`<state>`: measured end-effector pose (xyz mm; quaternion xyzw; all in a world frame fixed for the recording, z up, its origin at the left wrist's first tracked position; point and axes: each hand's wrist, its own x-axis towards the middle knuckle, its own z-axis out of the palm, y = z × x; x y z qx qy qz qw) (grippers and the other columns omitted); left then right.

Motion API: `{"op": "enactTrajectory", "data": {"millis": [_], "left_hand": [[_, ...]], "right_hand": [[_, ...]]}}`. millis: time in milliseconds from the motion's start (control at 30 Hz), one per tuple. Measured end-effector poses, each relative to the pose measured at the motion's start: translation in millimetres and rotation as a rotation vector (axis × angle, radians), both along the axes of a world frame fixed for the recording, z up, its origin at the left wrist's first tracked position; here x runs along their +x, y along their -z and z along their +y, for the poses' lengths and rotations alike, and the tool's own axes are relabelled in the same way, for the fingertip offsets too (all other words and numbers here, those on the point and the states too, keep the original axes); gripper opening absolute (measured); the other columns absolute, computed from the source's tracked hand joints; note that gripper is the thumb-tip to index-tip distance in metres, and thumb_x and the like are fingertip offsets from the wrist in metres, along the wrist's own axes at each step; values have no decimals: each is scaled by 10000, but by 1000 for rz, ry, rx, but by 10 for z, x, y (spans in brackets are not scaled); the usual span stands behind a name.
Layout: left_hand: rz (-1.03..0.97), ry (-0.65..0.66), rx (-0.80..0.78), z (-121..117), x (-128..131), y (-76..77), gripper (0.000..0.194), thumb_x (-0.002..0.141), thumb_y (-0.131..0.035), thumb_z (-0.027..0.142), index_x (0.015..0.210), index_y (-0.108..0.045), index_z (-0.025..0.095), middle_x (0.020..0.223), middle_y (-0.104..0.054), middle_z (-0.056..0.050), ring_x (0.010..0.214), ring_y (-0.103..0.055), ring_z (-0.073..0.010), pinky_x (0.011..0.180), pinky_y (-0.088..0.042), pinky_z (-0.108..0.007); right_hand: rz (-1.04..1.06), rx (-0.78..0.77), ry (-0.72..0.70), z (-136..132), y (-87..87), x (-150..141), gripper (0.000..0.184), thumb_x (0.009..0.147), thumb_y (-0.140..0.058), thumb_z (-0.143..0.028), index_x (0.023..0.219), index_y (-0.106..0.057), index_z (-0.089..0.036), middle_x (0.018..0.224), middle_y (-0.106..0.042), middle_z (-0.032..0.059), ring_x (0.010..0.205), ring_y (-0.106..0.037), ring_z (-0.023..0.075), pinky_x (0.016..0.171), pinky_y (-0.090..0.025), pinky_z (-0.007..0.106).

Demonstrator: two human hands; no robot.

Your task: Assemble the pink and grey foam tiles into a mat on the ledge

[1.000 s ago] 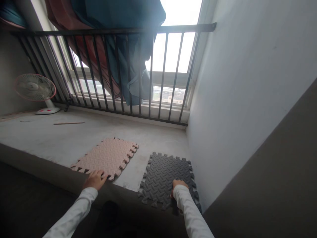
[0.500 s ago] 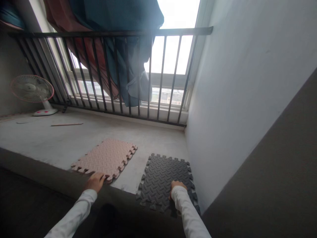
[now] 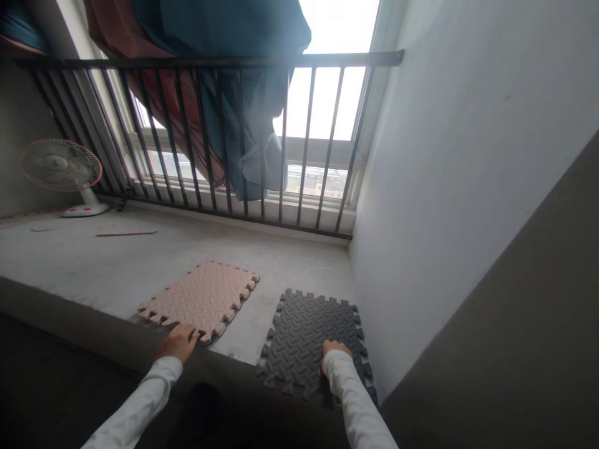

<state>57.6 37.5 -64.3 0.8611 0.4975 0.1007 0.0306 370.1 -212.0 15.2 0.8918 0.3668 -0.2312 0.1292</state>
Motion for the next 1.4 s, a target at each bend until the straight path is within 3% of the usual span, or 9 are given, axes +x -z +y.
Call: {"op": "enactTrajectory", "data": {"millis": [267, 533, 833, 1000, 1133, 1267, 1333, 1400], "left_hand": [[70, -138, -7, -156, 150, -130, 255, 743, -380, 213, 936, -537, 156, 924, -616, -89, 937, -516, -213, 754, -385, -295], [6, -126, 18, -156, 160, -144, 192, 743, -385, 177, 855, -541, 179, 861, -622, -75, 906, -525, -187, 733, -378, -263], [26, -111, -21, -166, 147, -231, 232, 755, -360, 180, 898, -543, 187, 891, -621, -69, 935, -517, -177, 744, -378, -263], [37, -171, -26, -307, 194, -383, 254, 720, -401, 202, 908, -571, 185, 979, -609, -88, 978, -497, -230, 768, -381, -359], [-97, -130, 49, -689, 334, -653, 322, 688, -418, 187, 963, -586, 188, 1050, -590, -87, 994, -482, -247, 814, -362, -399], [-480, 118, 166, -1398, 428, -1247, 285, 742, -375, 245, 896, -612, 209, 948, -636, -46, 921, -527, -186, 837, -387, -336], [-665, 243, 261, -1803, 323, -1566, 253, 752, -394, 297, 856, -619, 244, 883, -647, -26, 903, -543, -176, 859, -401, -338], [-768, 336, 312, -2135, 71, -1739, 251, 739, -431, 318, 929, -595, 310, 909, -638, -6, 934, -538, -182, 859, -427, -357]], "right_hand": [[-2, 10, 4, -5, 32, 11, 627, 415, -735, -288, 1016, -582, -199, 1117, -568, 113, 1037, -514, 253, 855, -440, 339], [-5, 4, 12, 2, 47, 15, 590, 414, -735, -283, 984, -598, -219, 1100, -580, 107, 1024, -525, 249, 839, -447, 339], [12, -11, 15, 15, 45, 36, 623, 397, -742, -269, 999, -590, -216, 1122, -566, 107, 1033, -516, 254, 847, -442, 342], [-1, 4, 13, 8, 63, 34, 645, 413, -735, -315, 1029, -575, -209, 1122, -565, 111, 1033, -517, 249, 845, -442, 336], [-7, 14, 5, -8, 45, 15, 647, 427, -730, -334, 1041, -572, -204, 1121, -566, 116, 1031, -519, 248, 847, -440, 330], [-7, 60, 10, -91, 51, 8, 655, 468, -716, -337, 1090, -543, -225, 1152, -545, 116, 1061, -498, 247, 875, -422, 333], [-3, 115, 16, -158, 74, -1, 675, 489, -710, -319, 1127, -516, -219, 1198, -507, 124, 1103, -460, 251, 905, -400, 336], [-4, 192, 16, -225, 61, -39, 661, 545, -680, -293, 1167, -483, -187, 1232, -471, 139, 1139, -424, 240, 932, -379, 317]]}}
